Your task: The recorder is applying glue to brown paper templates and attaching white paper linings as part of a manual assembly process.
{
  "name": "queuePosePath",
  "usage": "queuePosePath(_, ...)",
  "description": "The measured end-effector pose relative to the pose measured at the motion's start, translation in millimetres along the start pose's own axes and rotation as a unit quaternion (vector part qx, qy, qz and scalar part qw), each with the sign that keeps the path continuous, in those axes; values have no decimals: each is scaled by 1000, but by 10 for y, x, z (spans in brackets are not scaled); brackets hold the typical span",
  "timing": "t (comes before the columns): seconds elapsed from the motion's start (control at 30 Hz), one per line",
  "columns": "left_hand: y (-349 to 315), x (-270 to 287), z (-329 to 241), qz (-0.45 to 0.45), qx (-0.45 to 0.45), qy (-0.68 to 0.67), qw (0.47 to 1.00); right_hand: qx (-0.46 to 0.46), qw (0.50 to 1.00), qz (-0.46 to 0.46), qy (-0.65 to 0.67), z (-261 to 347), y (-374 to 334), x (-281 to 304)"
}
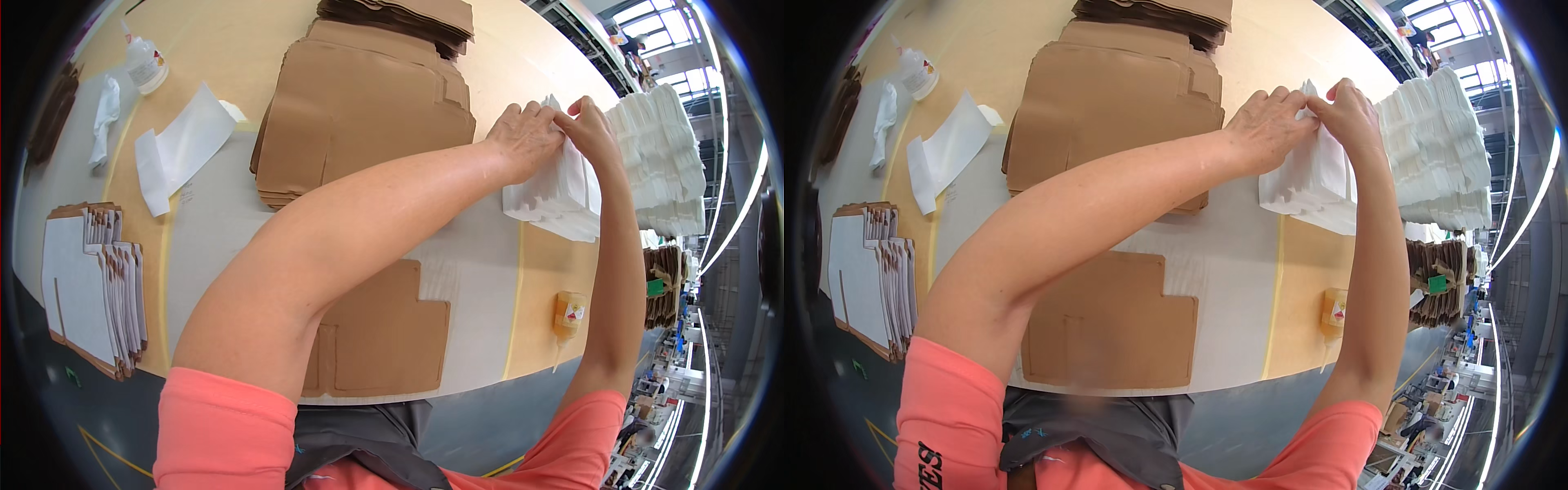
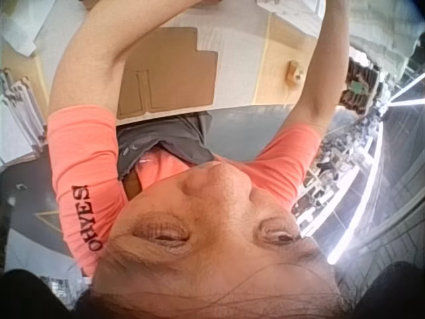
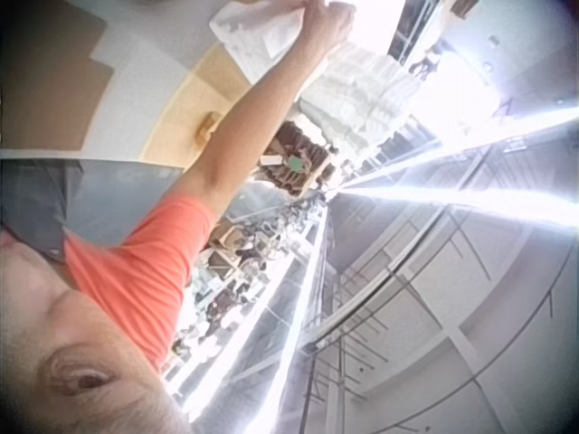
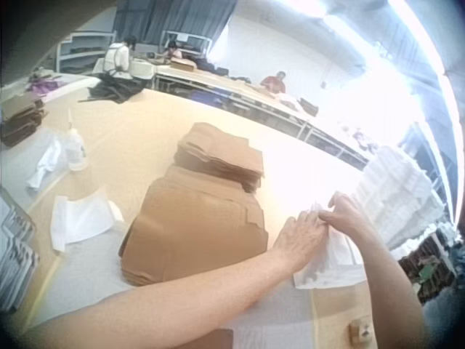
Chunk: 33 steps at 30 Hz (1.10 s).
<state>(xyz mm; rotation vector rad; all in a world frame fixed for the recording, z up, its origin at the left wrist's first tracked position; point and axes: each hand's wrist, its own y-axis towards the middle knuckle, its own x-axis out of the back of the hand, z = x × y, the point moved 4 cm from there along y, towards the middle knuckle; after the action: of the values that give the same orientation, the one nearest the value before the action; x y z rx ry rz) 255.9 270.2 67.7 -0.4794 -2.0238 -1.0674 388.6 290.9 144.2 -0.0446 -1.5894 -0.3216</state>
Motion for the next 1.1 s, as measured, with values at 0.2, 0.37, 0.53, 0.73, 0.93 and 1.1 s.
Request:
queuePosePath(0.2, 58, 27, -79, 3, -60, 61, 996, 55, 985, -51, -156, -189, 32, 106)
queuePosePath(0.37, 52, 22, -63, 74, -58, 115, 989, -97, 979, -46, 175, -744, -239, 349)
queuePosePath(0.53, 29, 87, -87, 54, -58, 67, 995, -208, 846, -73, 486, -2143, -625, 730)
queuePosePath(0.73, 90, 115, -180, 148, -75, 139, 976, -247, 783, -128, 556, -3112, -1228, 1720)
queuePosePath(0.93, -48, 399, -476, -69, -78, 3, 995, -149, 891, -162, 397, -2096, -1552, 2523)
queuePosePath(1.1, -455, 734, -1030, 98, 184, -582, 786, -37, 947, -90, 306, -713, -1830, 2170)
